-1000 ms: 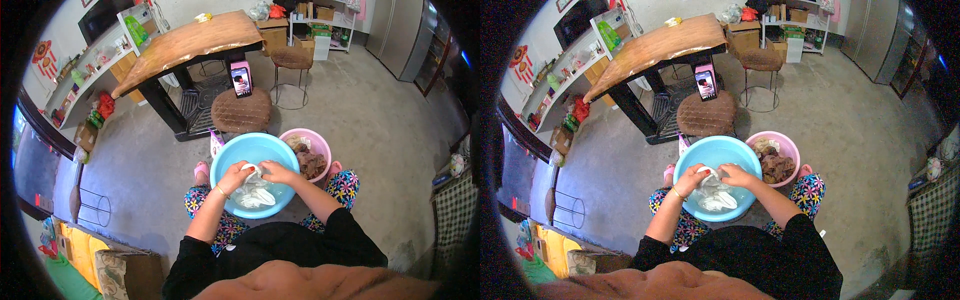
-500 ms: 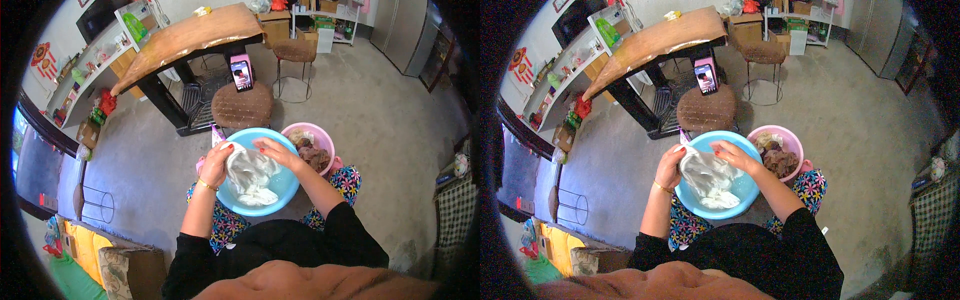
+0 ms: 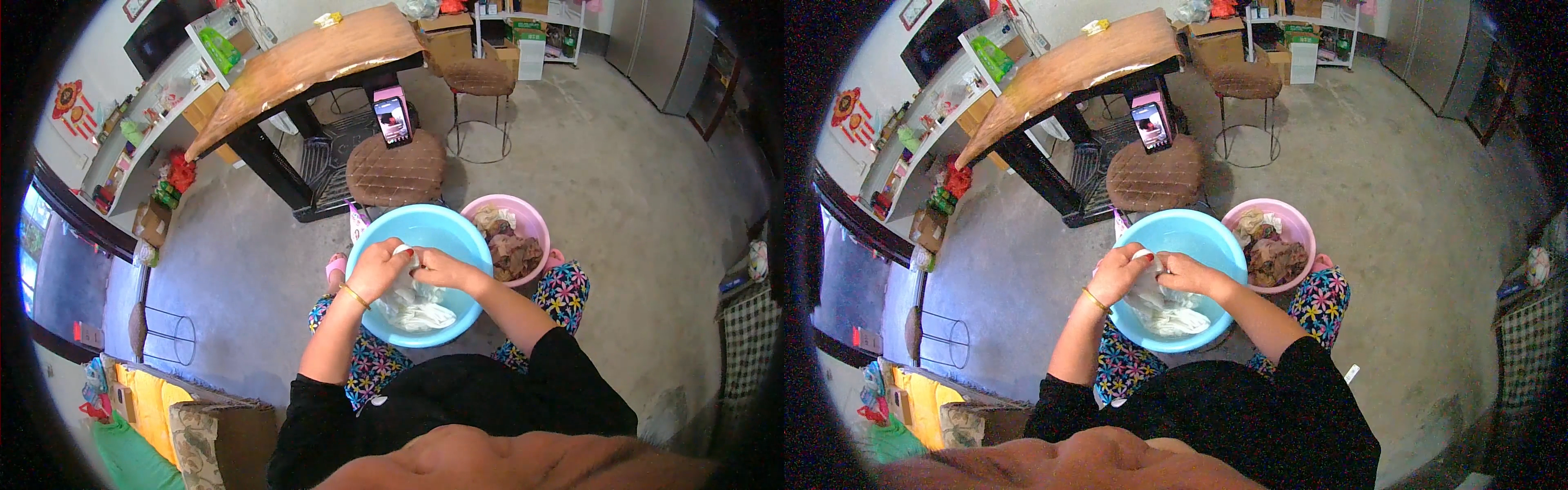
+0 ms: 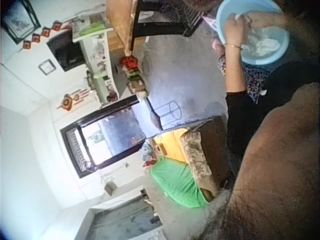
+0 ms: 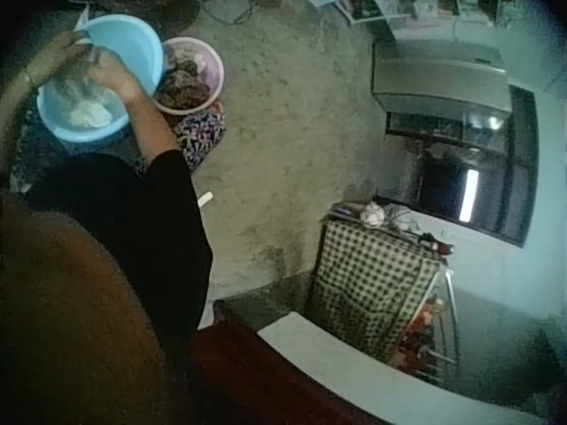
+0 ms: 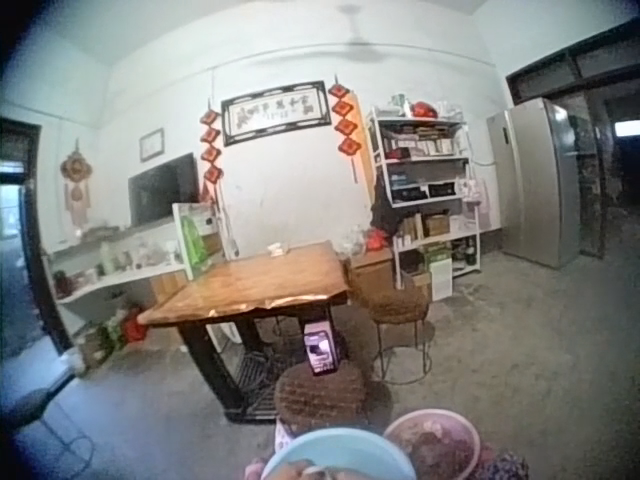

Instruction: The person washes a white garment in a basin of water by hand, wrings it out, and places it into an adjacent basin. The person then takes a patterned garment from the basin and washes it in the water by hand.

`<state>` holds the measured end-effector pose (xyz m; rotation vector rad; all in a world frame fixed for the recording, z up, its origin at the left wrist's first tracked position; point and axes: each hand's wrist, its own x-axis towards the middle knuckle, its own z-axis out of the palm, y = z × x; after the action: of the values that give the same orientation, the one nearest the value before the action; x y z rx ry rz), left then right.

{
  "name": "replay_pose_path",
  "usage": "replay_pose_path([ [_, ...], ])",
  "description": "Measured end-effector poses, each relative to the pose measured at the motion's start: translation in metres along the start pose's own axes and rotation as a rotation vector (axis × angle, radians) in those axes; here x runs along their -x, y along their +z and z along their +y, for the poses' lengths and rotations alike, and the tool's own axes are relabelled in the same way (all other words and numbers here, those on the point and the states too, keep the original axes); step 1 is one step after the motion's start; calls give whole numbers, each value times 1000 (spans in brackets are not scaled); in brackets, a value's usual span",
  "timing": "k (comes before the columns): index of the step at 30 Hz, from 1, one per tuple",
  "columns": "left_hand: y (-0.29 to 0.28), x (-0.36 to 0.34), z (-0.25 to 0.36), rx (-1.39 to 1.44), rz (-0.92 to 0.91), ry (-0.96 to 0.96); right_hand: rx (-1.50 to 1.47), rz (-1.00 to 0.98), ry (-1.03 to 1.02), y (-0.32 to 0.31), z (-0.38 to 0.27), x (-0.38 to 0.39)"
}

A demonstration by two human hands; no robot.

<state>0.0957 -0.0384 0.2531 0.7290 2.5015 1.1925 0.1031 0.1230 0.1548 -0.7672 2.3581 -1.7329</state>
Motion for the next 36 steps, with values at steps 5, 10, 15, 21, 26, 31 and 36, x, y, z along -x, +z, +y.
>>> replay_pose_path([
  [5, -9, 1, -10, -98, 107, 22, 313, 69, -3, -9, 18, -1],
  [10, -29, 0, -39, -51, 320, 184, -84, 71, 17, -37, -2, 0],
  [15, -27, 4, -26, 404, 352, 118, 393, 115, -87, -39, -12, 7],
  [21, -20, 8, -6, 755, 292, 128, 512, 248, -42, -21, 5, 11],
  [26, -27, 5, 2, 750, 235, 114, 456, 437, -154, -14, 10, 10],
  [31, -30, 1, 2, 757, 222, 116, 98, 398, 34, -18, -4, 14],
  [36, -22, -3, 12, 877, 244, 95, 453, 270, -117, 8, -6, 9],
])
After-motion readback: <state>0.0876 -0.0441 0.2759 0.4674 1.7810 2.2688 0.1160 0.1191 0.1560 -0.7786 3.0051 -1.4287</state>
